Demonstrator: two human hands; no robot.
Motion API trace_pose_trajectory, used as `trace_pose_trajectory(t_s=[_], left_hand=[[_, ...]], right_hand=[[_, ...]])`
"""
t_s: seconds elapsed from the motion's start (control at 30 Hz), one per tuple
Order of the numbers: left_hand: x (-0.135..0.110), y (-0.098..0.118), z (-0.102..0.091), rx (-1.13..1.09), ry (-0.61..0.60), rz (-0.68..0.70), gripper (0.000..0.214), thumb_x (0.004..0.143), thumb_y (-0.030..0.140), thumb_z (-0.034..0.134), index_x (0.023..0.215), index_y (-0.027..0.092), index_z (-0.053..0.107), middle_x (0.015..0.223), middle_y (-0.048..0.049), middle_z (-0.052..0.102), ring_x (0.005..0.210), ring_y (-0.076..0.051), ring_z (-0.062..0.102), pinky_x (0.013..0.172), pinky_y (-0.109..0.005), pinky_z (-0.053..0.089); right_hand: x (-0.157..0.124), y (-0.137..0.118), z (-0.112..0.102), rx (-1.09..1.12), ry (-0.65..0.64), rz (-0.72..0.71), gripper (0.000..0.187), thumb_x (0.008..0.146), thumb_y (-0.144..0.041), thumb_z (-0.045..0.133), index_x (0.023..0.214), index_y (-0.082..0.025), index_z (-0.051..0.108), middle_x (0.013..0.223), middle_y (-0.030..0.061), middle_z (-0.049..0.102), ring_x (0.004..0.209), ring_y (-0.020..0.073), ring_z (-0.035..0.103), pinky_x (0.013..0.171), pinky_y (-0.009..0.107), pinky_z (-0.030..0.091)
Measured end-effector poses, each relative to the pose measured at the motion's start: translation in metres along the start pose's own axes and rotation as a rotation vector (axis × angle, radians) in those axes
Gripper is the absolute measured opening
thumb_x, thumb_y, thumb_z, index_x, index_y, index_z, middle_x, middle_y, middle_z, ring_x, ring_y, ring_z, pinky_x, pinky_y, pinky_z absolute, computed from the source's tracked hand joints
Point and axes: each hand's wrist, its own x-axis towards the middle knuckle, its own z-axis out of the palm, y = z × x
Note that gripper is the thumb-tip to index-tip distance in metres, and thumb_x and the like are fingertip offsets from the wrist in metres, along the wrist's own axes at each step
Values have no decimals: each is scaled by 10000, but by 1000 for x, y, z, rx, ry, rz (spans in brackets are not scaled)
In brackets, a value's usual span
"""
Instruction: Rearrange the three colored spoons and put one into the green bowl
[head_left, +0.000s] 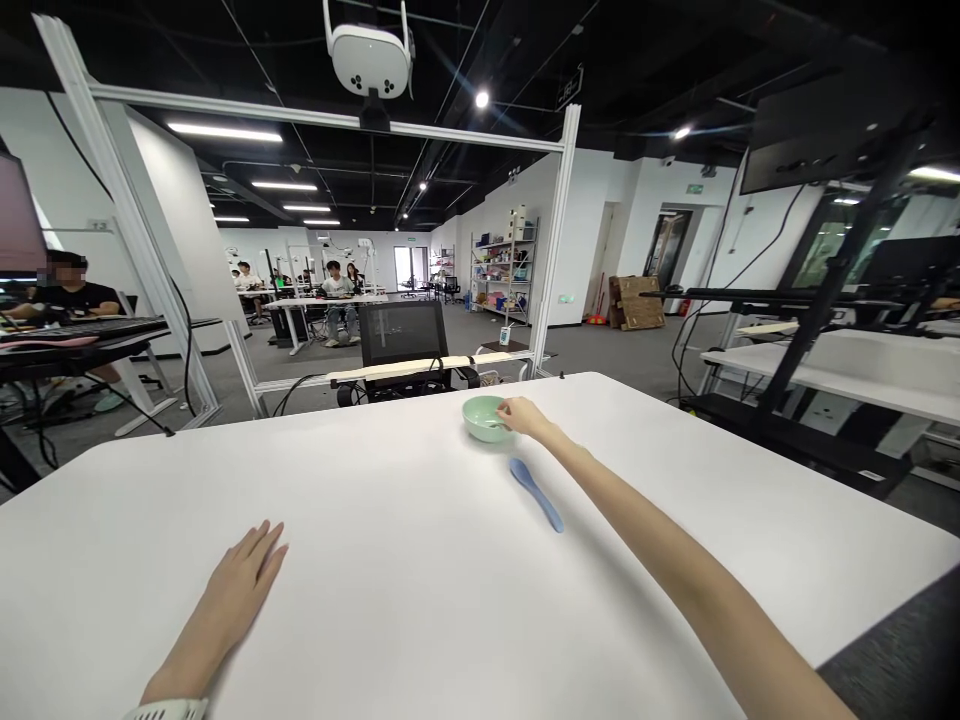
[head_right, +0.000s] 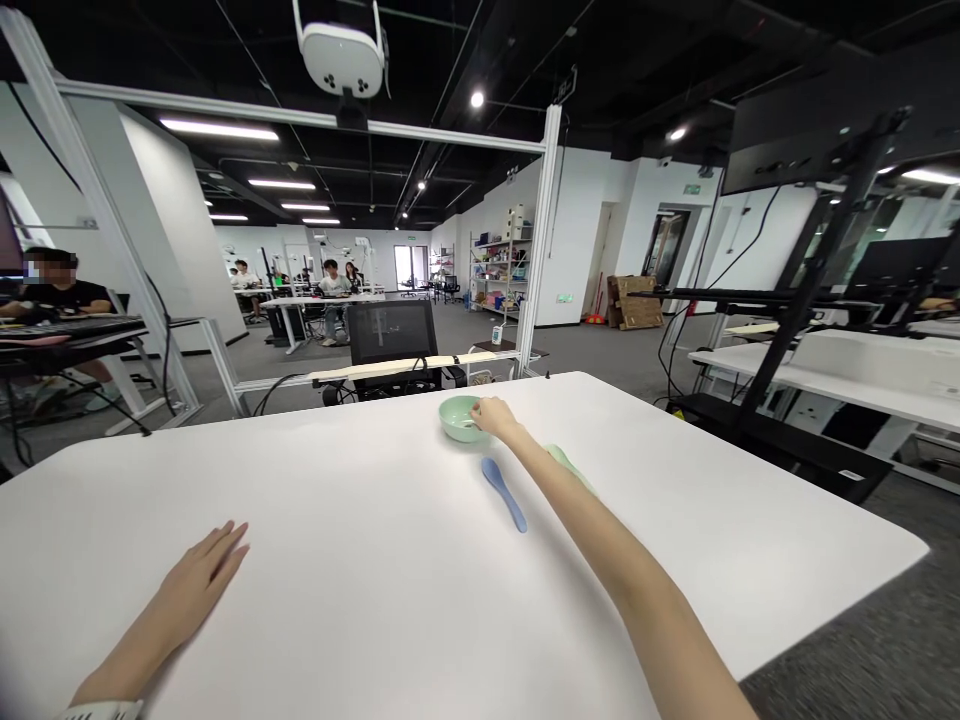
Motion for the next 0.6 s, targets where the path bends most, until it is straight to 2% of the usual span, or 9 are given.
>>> trace_pose_trajectory(t_s=[0.1, 0.23, 0.4, 0.5, 0.6], left_hand=[[-1, 5, -6, -5, -30, 0, 694, 949, 533, 354, 1435, 148, 667, 1578, -143, 598, 1489, -336, 543, 1229, -548, 457], [-3, 8, -8, -15, -38, -14, 723, 956, 542, 329, 1448, 122, 651, 1598, -154, 571, 1508, -339, 517, 1256, -553, 421], [-3, 6, -3, -5, -4, 7, 684, 950, 511, 358, 1429, 135, 668, 1571, -154, 603, 1496, -339, 533, 1242, -552, 440], [-3, 8, -6, 9, -32, 1, 697, 959, 508, 336, 1452, 127, 649, 1590, -153, 583, 1513, -333, 512, 1252, -537, 430], [-4, 12, -12, 8, -67, -10, 699, 969, 517, 324, 1468, 141, 637, 1606, -140, 567, 1523, -329, 498, 1253, -535, 429]], right_hand=[[11, -11, 9, -16, -35, 25, 299, 992, -254, 599, 1130, -122, 829, 1167, 187, 811, 1107, 303, 748, 909, 309, 519], [18, -17, 17, -24, -54, 47, 242, 916, -201, 684, 1093, -152, 842, 1137, 168, 820, 1094, 301, 758, 884, 304, 537], [15, -22, 10, 4, -48, 36, 273, 884, -206, 738, 1135, -151, 828, 1096, 148, 827, 1067, 278, 755, 848, 277, 532], [5, -28, -2, 38, -4, 21, 310, 952, -232, 667, 1206, -106, 790, 1154, 175, 809, 1078, 269, 743, 853, 266, 511], [-21, -38, -6, 85, 65, -10, 376, 1029, -226, 517, 1306, -79, 724, 1113, 175, 806, 1032, 251, 733, 864, 273, 487]])
